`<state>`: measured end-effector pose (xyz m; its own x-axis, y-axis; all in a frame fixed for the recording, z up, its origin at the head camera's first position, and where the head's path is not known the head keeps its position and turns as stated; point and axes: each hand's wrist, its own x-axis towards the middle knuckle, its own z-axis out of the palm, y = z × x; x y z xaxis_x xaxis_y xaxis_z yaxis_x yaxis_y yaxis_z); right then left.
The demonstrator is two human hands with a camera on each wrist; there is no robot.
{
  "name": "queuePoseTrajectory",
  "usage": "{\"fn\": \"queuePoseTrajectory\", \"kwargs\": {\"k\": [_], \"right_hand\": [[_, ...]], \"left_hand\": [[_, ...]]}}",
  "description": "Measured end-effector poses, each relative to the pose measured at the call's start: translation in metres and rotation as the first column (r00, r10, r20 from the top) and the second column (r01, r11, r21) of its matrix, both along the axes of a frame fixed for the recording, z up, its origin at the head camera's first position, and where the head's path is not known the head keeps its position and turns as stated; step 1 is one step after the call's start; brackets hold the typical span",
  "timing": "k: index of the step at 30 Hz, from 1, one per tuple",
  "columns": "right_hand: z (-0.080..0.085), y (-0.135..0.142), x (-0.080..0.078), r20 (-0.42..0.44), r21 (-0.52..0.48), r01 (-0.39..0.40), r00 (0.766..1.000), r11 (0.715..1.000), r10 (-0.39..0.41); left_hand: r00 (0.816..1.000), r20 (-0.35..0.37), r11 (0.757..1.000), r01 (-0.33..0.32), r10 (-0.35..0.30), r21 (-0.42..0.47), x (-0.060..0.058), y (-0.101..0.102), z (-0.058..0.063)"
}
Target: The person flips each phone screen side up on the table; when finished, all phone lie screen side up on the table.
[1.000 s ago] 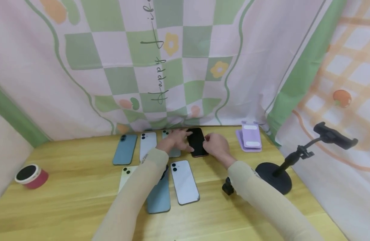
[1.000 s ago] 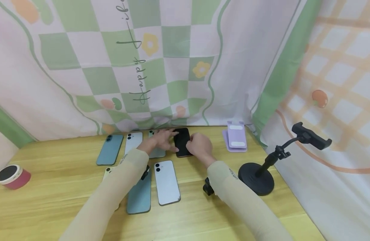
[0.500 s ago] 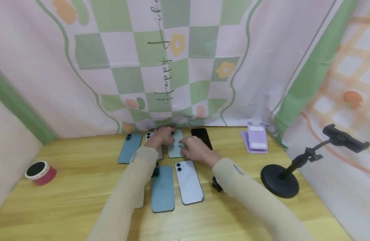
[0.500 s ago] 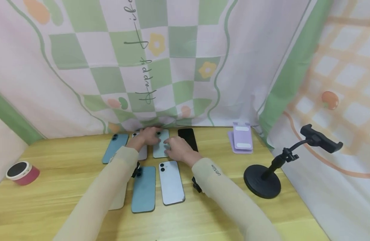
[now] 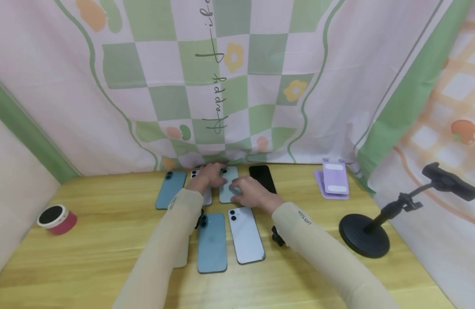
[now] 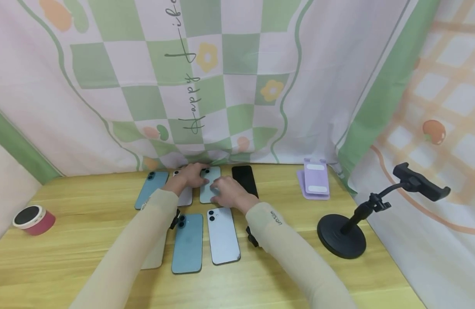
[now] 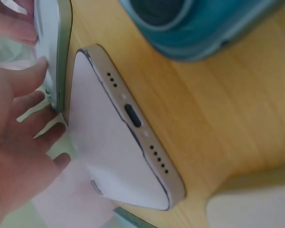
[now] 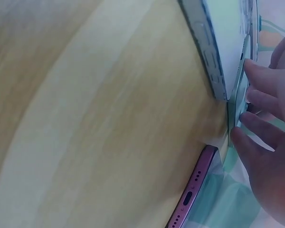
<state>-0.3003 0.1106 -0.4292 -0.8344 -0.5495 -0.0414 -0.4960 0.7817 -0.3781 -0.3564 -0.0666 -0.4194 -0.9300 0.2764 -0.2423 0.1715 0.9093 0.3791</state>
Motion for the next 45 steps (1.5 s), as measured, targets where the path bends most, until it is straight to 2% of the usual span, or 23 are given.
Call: {"fn": "queuePoseTrajectory", "kwargs": {"k": [5, 9, 12, 17, 20, 26, 28, 33, 40, 45], "right_hand": [[-0.002, 0.000, 0.002, -0.037, -0.002, -0.010, 0.999, 1.000, 0.010], [-0.004, -0.002, 0.005, -0.111, 0.014, -0.015, 0.994, 1.000, 0.016], [-0.006, -0.005, 0.006, -0.159, 0.038, -0.023, 0.987, 0.999, 0.029], [-0.008, -0.008, 0.009, -0.145, 0.026, -0.028, 0.989, 0.999, 0.032], [-0.008, -0.008, 0.010, -0.120, 0.021, -0.027, 0.992, 0.999, 0.029], [-0.007, -0.005, 0.011, -0.096, 0.029, -0.007, 0.995, 1.000, 0.010], [-0.006, -0.003, 0.011, -0.086, 0.027, -0.005, 0.996, 1.000, 0.007], [-0.002, 0.000, 0.012, -0.053, 0.006, 0.012, 0.999, 1.000, -0.012], [0.001, 0.001, 0.014, 0.010, 0.003, 0.049, 0.999, 0.999, -0.049], [0.001, 0.001, 0.014, 0.029, 0.001, 0.035, 0.999, 0.999, -0.035]], "left_hand": [[1.000, 0.003, 0.999, -0.012, 0.012, 0.031, -0.003, 0.002, 0.000], [1.000, 0.007, 0.994, -0.029, 0.028, 0.102, -0.005, 0.007, 0.000], [0.999, 0.011, 0.982, -0.054, 0.053, 0.181, -0.005, 0.008, 0.000], [0.998, 0.004, 0.942, -0.060, 0.063, 0.331, -0.003, 0.003, 0.000], [0.997, 0.026, 0.910, -0.079, 0.075, 0.406, -0.002, -0.002, 0.001], [0.991, 0.067, 0.856, -0.134, 0.117, 0.498, -0.004, -0.003, 0.001], [0.991, 0.064, 0.852, -0.137, 0.121, 0.506, -0.005, -0.003, 0.002], [0.988, 0.081, 0.861, -0.151, 0.128, 0.486, -0.004, -0.001, 0.002], [0.969, 0.179, 0.858, -0.234, 0.169, 0.458, -0.003, -0.001, 0.003], [0.957, 0.204, 0.865, -0.276, 0.207, 0.419, -0.001, -0.004, 0.004]]}}
